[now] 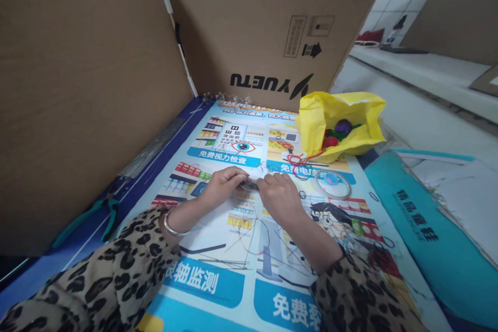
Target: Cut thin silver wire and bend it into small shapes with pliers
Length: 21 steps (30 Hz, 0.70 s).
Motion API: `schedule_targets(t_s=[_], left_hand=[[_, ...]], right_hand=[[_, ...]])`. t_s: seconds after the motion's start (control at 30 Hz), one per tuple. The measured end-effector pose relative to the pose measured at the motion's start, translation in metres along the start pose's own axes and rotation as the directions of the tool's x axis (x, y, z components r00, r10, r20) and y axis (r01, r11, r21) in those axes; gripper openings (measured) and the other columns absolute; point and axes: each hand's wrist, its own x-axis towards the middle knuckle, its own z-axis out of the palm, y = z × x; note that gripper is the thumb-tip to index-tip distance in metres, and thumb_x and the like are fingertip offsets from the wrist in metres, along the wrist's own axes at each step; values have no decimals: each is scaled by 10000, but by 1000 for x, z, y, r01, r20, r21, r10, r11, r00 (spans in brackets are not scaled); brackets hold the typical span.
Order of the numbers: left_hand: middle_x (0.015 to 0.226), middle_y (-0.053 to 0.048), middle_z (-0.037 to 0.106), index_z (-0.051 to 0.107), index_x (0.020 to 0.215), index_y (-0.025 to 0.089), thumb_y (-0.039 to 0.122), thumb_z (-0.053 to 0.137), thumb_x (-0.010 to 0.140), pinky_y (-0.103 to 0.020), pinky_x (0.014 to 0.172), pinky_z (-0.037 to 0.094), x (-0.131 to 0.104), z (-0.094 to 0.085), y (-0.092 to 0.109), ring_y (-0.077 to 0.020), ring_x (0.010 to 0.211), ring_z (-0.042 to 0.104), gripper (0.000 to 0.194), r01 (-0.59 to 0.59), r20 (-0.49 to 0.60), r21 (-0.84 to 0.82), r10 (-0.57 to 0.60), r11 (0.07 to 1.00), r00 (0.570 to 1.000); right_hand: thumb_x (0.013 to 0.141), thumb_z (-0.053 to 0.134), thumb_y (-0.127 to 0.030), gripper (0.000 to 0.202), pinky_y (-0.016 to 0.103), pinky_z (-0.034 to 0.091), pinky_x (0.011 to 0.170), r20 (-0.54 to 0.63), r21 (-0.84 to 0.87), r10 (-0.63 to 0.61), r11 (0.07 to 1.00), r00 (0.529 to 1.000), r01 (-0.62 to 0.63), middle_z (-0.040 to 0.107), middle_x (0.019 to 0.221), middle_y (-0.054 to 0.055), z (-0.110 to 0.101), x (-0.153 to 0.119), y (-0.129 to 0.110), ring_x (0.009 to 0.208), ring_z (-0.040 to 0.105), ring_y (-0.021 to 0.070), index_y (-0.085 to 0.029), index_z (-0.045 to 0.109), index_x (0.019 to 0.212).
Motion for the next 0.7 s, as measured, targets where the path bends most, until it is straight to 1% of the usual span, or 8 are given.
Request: schedule_targets(t_s=[0.13, 0.23, 0.33, 0.4, 0.47, 0.53, 0.63, 0.7], left_hand=[[813, -41, 637, 634, 776, 151, 344, 542, 766, -228, 614, 478, 2, -2, 0, -136, 750, 582, 214, 56, -42, -51, -58, 997, 997], [784, -33, 631, 639, 781, 154, 362, 562, 747, -214, 593, 457, 4, -5, 2, -128, 743, 571, 224, 99, -98, -96, -109, 990, 989], [690, -9, 598, 644, 779, 156, 370, 595, 716, -205, 554, 429, 6, -6, 0, -106, 653, 541, 228, 128, -130, -112, -143, 985, 981], [652, 4, 575, 645, 780, 156, 368, 602, 712, -206, 538, 413, 6, -7, -2, -92, 593, 513, 227, 126, -126, -111, -140, 986, 982], [641, 7, 567, 648, 773, 159, 363, 593, 724, -216, 545, 409, 6, -6, -3, -89, 570, 498, 217, 100, -112, -69, -107, 993, 988], [652, 0, 578, 658, 760, 167, 348, 577, 742, -232, 581, 415, 6, -5, -4, -99, 591, 507, 198, 40, -106, 39, -36, 998, 994], [689, -13, 607, 679, 765, 188, 299, 560, 761, -254, 668, 418, 4, -3, -3, -123, 683, 537, 162, -90, -73, 231, 110, 969, 991], [714, -15, 619, 679, 773, 195, 270, 565, 758, -257, 702, 415, 3, -1, -1, -130, 726, 545, 137, -141, -42, 283, 160, 949, 986]], right_hand=[[791, 500, -165, 140, 323, 265, 705, -40, 37, 42, 998, 998, -40, 598, 716, 52, 5, -1, 0, 751, 496, 185, -177, 639, 783], [789, 515, -205, 129, 320, 297, 741, -64, 159, 154, 977, 986, -143, 615, 771, 54, 11, -2, 2, 794, 516, 192, -184, 640, 811], [787, 509, -213, 148, 304, 342, 743, -40, 338, 279, 908, 960, -249, 625, 825, 54, 16, -2, 5, 804, 536, 184, -184, 636, 858], [788, 507, -233, 147, 292, 371, 718, -18, 447, 337, 845, 941, -294, 623, 817, 47, 16, 0, 6, 784, 544, 178, -187, 631, 852], [797, 506, -277, 149, 278, 391, 678, 0, 547, 387, 772, 922, -324, 610, 765, 32, 13, 1, 5, 740, 543, 167, -194, 626, 825], [808, 498, -328, 180, 264, 400, 637, 34, 642, 422, 685, 906, -343, 586, 708, 17, 8, 2, 3, 692, 536, 154, -197, 621, 802], [811, 492, -377, 222, 255, 409, 615, 101, 736, 415, 581, 904, -348, 573, 687, 5, 4, 3, -1, 662, 530, 142, -198, 622, 818], [798, 509, -382, 224, 256, 414, 629, 120, 761, 402, 550, 908, -344, 588, 716, 7, 3, 3, -3, 676, 538, 141, -197, 624, 849]])
